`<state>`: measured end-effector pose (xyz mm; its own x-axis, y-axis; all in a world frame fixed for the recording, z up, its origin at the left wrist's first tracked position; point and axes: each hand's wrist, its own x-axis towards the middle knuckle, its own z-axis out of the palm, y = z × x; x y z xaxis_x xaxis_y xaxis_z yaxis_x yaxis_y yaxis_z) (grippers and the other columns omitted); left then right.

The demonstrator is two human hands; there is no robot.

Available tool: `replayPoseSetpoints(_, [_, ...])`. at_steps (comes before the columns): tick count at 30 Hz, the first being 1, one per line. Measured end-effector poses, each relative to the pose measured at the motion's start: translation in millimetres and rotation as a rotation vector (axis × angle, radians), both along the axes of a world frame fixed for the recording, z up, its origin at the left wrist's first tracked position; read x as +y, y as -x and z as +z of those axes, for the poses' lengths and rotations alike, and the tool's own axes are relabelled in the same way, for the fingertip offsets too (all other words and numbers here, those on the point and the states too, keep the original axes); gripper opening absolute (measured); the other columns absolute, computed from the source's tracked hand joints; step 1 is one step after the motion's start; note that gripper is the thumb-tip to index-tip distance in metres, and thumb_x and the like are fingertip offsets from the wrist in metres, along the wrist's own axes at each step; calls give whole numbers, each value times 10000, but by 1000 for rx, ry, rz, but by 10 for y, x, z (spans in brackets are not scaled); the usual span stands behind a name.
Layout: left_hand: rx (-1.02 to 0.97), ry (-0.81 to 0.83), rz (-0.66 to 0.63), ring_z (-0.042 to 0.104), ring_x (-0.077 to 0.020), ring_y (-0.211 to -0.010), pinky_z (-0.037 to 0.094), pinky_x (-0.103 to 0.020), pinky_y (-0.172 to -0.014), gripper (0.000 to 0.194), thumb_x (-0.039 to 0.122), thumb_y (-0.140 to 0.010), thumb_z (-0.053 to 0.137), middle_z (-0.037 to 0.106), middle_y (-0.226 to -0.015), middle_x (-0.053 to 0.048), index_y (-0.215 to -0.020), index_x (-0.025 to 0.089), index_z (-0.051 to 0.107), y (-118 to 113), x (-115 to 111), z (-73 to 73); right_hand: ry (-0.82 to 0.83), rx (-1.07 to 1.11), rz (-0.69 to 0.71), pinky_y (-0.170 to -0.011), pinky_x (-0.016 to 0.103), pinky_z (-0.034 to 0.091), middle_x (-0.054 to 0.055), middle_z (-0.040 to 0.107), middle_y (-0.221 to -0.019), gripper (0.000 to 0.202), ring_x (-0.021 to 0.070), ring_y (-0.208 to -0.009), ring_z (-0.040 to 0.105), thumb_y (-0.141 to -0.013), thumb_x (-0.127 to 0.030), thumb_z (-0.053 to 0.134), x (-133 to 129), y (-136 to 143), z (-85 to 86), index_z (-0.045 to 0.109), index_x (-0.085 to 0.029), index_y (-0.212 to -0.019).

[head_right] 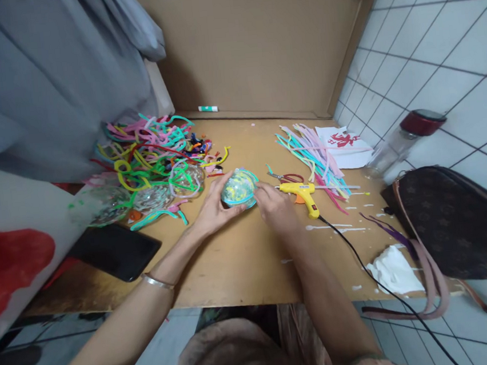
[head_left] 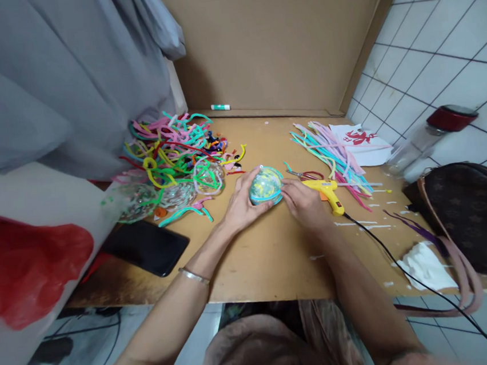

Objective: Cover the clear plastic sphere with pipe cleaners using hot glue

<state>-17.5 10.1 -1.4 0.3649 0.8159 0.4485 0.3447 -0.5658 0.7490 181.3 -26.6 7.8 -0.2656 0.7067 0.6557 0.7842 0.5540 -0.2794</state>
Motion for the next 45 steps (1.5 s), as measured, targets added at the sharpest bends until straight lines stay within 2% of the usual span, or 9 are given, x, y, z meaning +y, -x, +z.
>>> replayPoseSetpoints(10, [-16,-45,8,438,-298,-1332,379,-461,-1113,821,389,-725,771,456,-1425,-127,-1452,257,412,-10,8,-29,-71,-142,-34,-898,391,563,129,708,-1115,326,228,-1035,674,-994,-205,354,-1,-12,-42,678,-228,-1022])
replayPoseSetpoints(16, [12,-76,25,455,-291,-1312,390,-453,-1101,812,397,-726,773,469,-1415,-120,-1445,260,422,-21,9,-31,-91,-115,-50,-867,358,571,122,717,-1077,318,216,-991,688,-1002,-239,367,21,-23,-63,684,-230,-1018])
replayPoseSetpoints(19, [11,-82,23,460,-294,-1305,389,-453,-1101,802,394,-734,768,472,-1406,-124,-1445,254,423,-25,15,-33,-67,-101,-52,-896,381,564,135,709,-1102,311,230,-1006,688,-1000,-242,373,29,-21,-79,682,-219,-1032])
replayPoseSetpoints(26, [23,-53,34,435,-307,-1328,390,-450,-1105,820,421,-720,775,443,-1396,-136,-1443,244,431,-28,13,-41,47,74,19,-981,447,537,134,692,-1101,274,253,-1065,666,-979,-268,414,61,-27,-100,672,-222,-1059])
replayPoseSetpoints(31, [45,-36,24,430,-318,-1336,394,-475,-1101,855,434,-727,759,421,-1422,-132,-1478,274,383,-10,18,-34,-21,208,-18,-929,455,562,92,715,-995,213,241,-1003,678,-935,-213,443,62,18,-60,652,-239,-969])
replayPoseSetpoints(34, [35,-35,-43,406,-320,-1360,368,-483,-1124,887,347,-723,732,422,-1441,-144,-1509,245,336,32,39,-3,-6,292,-56,-877,444,581,85,718,-964,183,239,-941,690,-878,-180,470,67,6,-48,637,-229,-933])
replayPoseSetpoints(37, [19,-10,-118,423,-303,-1348,371,-473,-1123,810,250,-748,649,434,-1461,-131,-1504,238,358,81,54,46,134,437,-52,-849,421,597,85,712,-977,204,226,-900,702,-837,-175,493,76,-32,-57,623,-215,-989])
replayPoseSetpoints(40, [17,12,-128,470,-286,-1298,421,-448,-1077,705,232,-795,586,457,-1452,-124,-1479,240,413,111,52,81,245,528,1,-897,417,588,88,698,-1056,265,222,-975,693,-822,-191,521,76,-56,-59,605,-216,-1072])
replayPoseSetpoints(45, [37,-3,-123,468,-276,-1291,409,-424,-1087,674,277,-830,591,464,-1428,-134,-1479,221,422,121,44,85,227,448,49,-938,434,572,122,631,-1197,386,252,-1107,635,-809,-220,568,49,-50,-22,589,-213,-1194])
